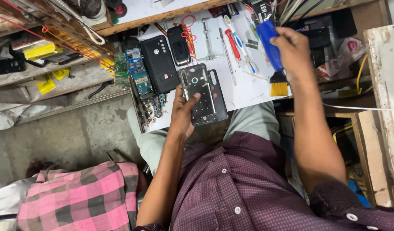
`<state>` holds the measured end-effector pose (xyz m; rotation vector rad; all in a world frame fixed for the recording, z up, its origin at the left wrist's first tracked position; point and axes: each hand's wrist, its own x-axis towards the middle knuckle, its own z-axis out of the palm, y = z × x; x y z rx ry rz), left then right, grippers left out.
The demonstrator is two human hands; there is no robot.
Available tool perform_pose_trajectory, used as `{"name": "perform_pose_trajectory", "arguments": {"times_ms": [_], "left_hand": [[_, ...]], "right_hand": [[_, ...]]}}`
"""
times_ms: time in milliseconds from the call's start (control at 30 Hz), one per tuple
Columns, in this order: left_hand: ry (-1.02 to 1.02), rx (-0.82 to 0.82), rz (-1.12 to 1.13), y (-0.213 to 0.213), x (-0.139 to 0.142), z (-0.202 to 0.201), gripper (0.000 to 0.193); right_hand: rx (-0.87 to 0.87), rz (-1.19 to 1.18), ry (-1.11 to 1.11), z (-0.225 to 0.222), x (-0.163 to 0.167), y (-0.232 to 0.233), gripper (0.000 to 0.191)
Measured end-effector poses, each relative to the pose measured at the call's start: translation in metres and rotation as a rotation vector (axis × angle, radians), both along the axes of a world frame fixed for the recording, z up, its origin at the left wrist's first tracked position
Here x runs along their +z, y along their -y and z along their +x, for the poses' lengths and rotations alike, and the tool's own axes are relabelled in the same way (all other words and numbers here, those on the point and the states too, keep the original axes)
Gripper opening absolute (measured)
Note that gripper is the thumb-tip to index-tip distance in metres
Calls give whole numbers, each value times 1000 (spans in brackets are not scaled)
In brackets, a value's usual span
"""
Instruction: The person sits at a repair workbench handling a smartphone. They peel a black sheet from the phone's back, hold the phone next to a MEIBO ESD package, then use a blue-handled screwdriver to work on the phone's exposed frame, turning the device over while driving screws.
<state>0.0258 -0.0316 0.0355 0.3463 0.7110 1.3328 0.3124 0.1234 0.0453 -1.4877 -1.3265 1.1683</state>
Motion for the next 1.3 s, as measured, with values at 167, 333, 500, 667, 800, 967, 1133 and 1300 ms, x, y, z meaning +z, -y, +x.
{"name": "perform_pose_trajectory", "arguments": {"times_ms": [167, 333, 500, 667, 800, 967, 1133, 1300], "left_hand": [[-66, -16, 32, -5, -3, 1, 37], [-135, -29, 56, -9, -10, 1, 38], [-265, -19, 134, -13, -20, 0, 38], [-332, -6, 194, -18, -31, 0, 54], [-450, 26, 227, -21, -38, 0, 59], [-463, 60, 206, -18, -43, 5, 57], [-485, 117, 209, -14, -47, 13, 53], [-578, 173, 272, -11, -53, 20, 50]], "right_hand": [[26, -225, -382, 27, 8, 34, 37], [51, -331, -545, 43, 9, 68, 41], [118, -369, -834, 45, 9, 87, 47], [194, -269, -735, 34, 12, 114, 59], [179, -386, -845, 14, 13, 134, 70], [244, -497, -828, -6, 14, 146, 61], [229, -466, -569, -25, 12, 149, 42], [235, -274, 23, -50, 19, 150, 42]]}}
